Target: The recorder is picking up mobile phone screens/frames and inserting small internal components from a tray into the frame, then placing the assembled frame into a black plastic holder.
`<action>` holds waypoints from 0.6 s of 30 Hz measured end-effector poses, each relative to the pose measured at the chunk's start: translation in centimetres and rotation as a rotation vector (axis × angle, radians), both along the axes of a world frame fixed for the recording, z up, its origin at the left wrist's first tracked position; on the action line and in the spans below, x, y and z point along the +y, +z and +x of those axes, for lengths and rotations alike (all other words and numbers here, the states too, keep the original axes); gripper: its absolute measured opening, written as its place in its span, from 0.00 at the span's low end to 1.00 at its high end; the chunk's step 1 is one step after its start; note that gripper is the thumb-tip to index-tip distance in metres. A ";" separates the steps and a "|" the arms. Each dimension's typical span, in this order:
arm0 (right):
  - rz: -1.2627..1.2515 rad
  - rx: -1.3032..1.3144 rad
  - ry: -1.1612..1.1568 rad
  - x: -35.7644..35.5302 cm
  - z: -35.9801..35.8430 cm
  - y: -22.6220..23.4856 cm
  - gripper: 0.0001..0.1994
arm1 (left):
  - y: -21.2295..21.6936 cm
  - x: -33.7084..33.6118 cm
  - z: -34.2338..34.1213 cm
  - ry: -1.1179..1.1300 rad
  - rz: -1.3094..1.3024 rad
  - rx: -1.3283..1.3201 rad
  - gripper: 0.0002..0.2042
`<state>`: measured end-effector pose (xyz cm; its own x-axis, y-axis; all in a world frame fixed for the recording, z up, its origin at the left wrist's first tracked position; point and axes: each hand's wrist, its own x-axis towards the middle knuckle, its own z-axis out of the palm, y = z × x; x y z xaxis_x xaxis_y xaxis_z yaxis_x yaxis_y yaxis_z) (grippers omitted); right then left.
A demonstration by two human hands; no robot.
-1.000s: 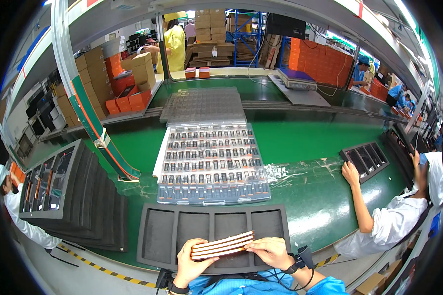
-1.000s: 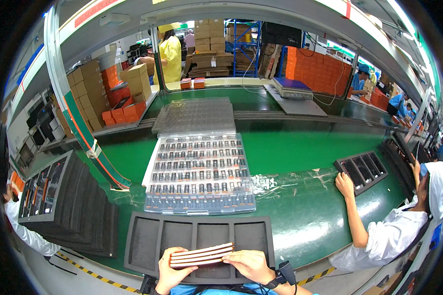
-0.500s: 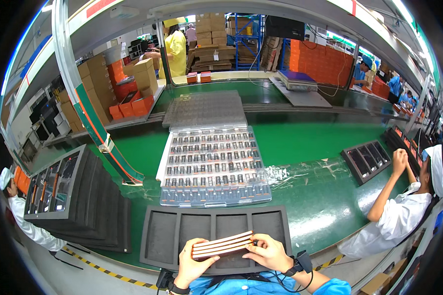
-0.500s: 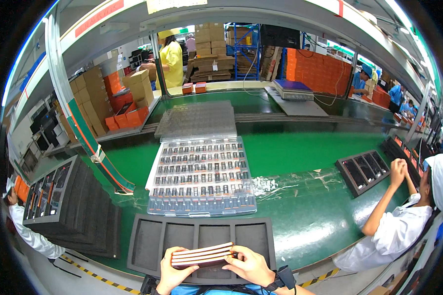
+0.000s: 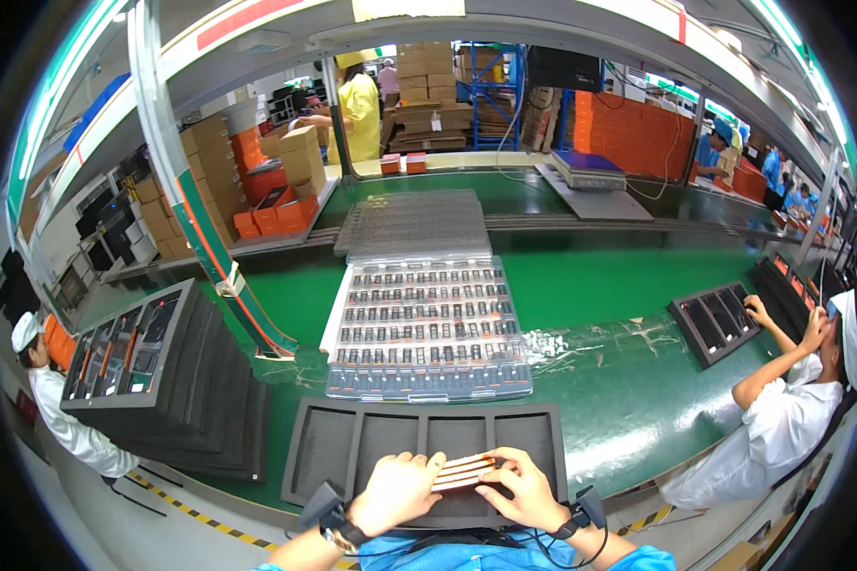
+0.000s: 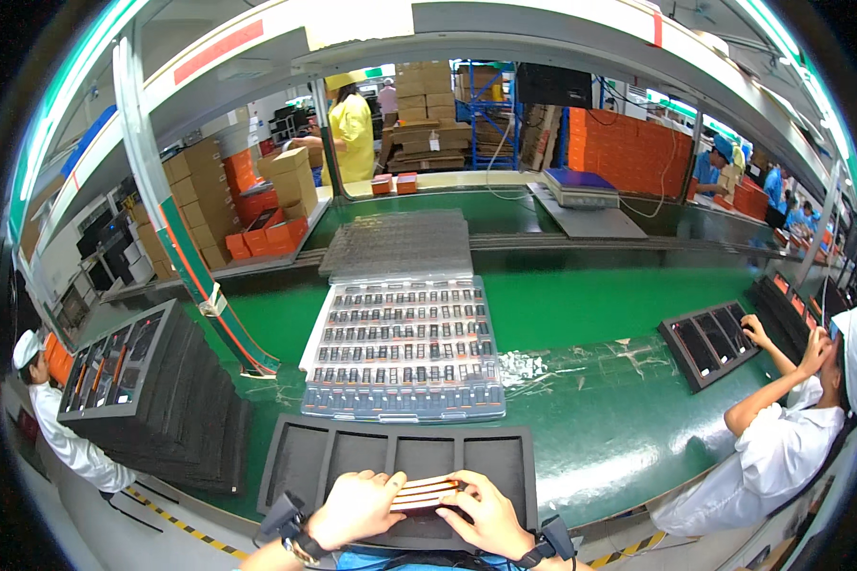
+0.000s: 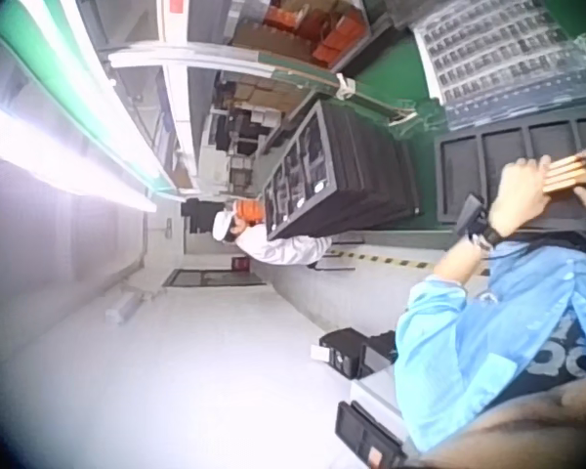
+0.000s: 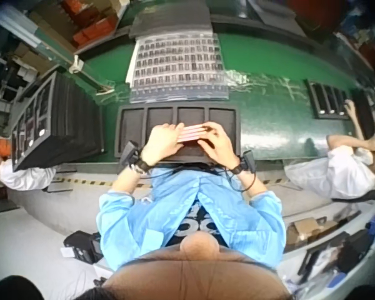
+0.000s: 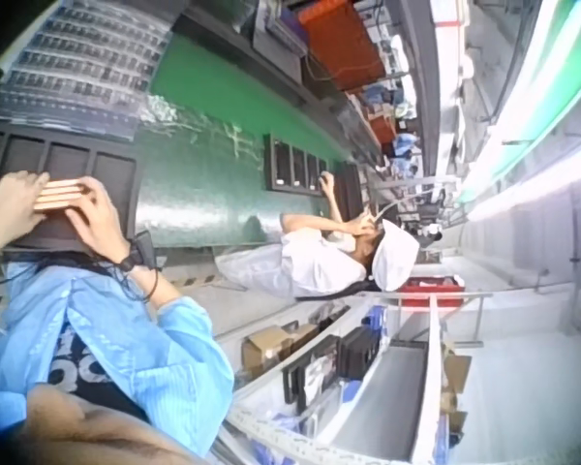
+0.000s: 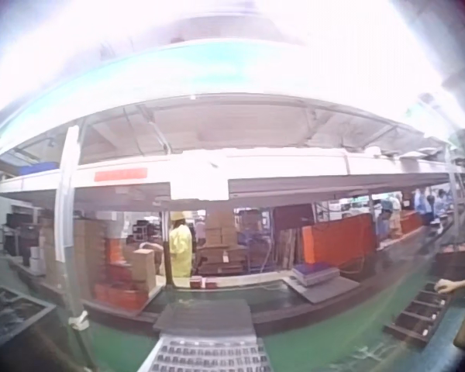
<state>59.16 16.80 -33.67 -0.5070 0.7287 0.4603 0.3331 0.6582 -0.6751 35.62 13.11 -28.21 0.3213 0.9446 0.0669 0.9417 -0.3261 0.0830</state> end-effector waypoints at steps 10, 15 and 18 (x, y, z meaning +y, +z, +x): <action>-1.006 0.694 0.151 -3.2 -5.4 0.2 0.31 | -4.2 0.2 -0.9 0.504 -0.276 -1.349 0.33; -1.031 0.885 0.036 -4.1 -8.1 1.2 0.24 | -6.7 -1.9 0.8 0.584 -0.198 -1.765 0.15; -1.116 0.965 0.037 -4.0 -8.2 0.5 0.18 | -7.2 -2.6 0.2 0.615 -0.206 -1.533 0.13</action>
<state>51.00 12.81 -33.16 -0.3636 0.9185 -0.1554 -0.5347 -0.3423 -0.7726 35.86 10.49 -35.39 -0.3193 0.9292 -0.1859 -0.0730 0.1715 0.9825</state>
